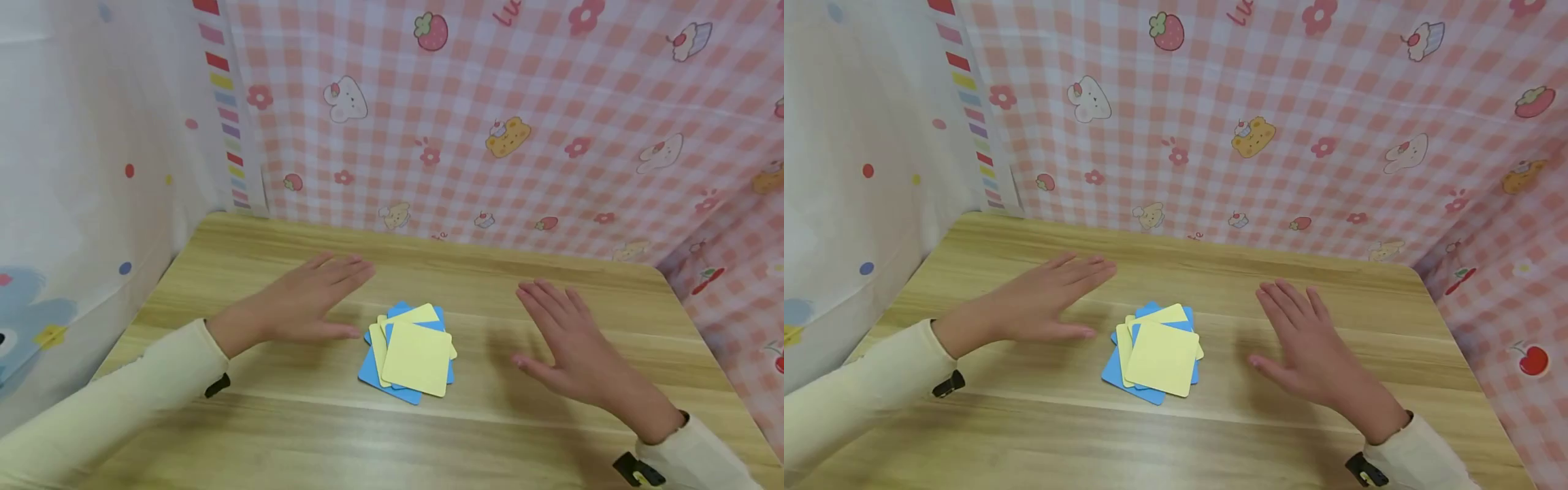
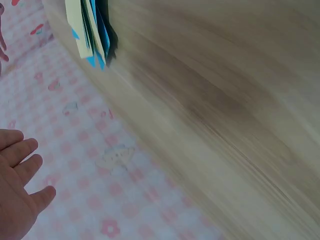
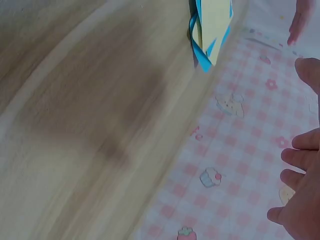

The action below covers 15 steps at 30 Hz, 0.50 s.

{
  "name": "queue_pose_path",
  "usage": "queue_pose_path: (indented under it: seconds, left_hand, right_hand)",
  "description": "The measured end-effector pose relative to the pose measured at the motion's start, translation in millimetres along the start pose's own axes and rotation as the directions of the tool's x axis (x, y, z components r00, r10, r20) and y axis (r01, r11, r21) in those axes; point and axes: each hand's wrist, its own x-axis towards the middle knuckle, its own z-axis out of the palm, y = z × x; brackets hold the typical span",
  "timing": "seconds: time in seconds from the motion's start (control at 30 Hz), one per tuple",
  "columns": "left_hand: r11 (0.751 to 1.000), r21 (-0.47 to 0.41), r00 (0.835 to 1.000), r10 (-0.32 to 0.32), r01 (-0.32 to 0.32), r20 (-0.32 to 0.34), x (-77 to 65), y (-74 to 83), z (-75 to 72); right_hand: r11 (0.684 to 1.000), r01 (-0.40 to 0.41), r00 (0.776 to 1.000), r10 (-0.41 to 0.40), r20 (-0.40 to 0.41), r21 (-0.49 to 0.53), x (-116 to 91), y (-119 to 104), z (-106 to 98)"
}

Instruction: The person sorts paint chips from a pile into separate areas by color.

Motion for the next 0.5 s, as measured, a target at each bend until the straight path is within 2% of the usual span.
queue_pose_path:
  seconds: [0.2,0.37,0.5]
  left_hand:
    - [0.999,-0.016,0.998,0.045,-0.044,0.04,15.9,6.2,7.9]
    - [0.998,-0.056,0.992,0.045,-0.038,0.121,26.8,9.7,17.4]
    - [0.997,-0.072,0.987,0.049,-0.038,0.15,35.9,13.9,26.1]
  right_hand:
    - [1.0,-0.003,0.999,0.002,0.033,0.02,3.2,-8.9,11.2]
    - [0.999,0.017,0.999,-0.019,0.046,0.032,5.9,-16.5,24.1]
    - [0.998,0.044,0.997,-0.048,0.064,0.053,9.0,-21.7,35.7]
